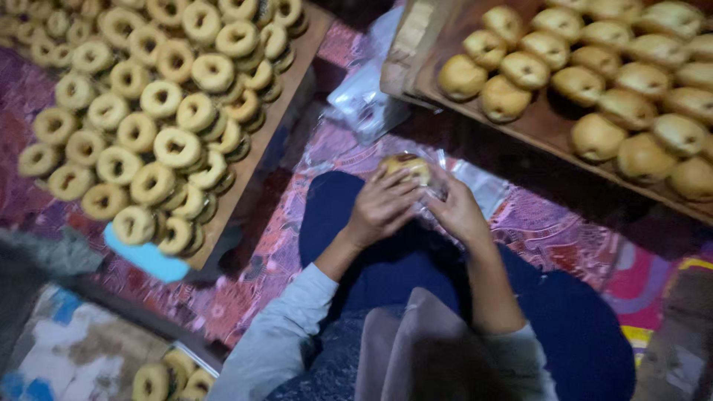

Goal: The person sits on the floor and repeatedly picks up round buns from a wooden board, places them into clear plastic bags, and sets the packaged buns into a white crate. The person handles the buns and bags by hand.

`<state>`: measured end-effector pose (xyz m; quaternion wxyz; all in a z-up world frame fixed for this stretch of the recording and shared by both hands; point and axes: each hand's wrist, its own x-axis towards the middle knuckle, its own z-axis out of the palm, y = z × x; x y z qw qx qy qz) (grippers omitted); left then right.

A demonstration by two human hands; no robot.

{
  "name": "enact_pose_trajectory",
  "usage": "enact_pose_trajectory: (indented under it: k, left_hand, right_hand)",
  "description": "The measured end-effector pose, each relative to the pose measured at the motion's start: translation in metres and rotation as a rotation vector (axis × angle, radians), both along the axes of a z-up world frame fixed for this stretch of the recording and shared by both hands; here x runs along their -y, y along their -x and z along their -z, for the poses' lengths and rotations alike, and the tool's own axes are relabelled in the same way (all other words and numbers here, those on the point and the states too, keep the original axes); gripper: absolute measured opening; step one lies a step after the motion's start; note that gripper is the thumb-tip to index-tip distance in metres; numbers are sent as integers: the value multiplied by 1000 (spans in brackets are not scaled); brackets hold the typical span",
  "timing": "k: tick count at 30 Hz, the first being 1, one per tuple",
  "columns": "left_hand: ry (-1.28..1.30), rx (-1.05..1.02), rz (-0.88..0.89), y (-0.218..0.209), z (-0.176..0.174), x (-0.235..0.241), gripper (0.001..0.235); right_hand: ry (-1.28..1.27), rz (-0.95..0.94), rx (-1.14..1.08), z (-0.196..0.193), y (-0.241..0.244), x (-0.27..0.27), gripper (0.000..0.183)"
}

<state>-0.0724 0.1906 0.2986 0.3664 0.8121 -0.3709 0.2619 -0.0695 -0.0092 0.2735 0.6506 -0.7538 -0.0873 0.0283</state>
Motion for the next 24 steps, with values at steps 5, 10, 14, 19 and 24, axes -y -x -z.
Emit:
enact_pose_trajectory:
  k: [5, 10, 14, 19, 24]
  left_hand:
    - [616, -701, -214, 64, 52, -65, 14]
    - [995, -1014, -350, 68, 92, -89, 19]
    - [908, -926, -393, 79, 109, -86, 20]
    - [682, -922, -398, 78, 100, -86, 19]
    - [758, -1004, -384, 87, 77, -73, 19]
  right_hand:
    - [347, -134, -377, -12, 38, -50, 27]
    - [667, -134, 221, -24, 37, -104, 20]
    - [464, -123, 628, -14, 46, -115, 22]
    - [496, -204, 577, 14, 32, -122, 37]
    - [583, 106, 91, 38, -1, -69, 35]
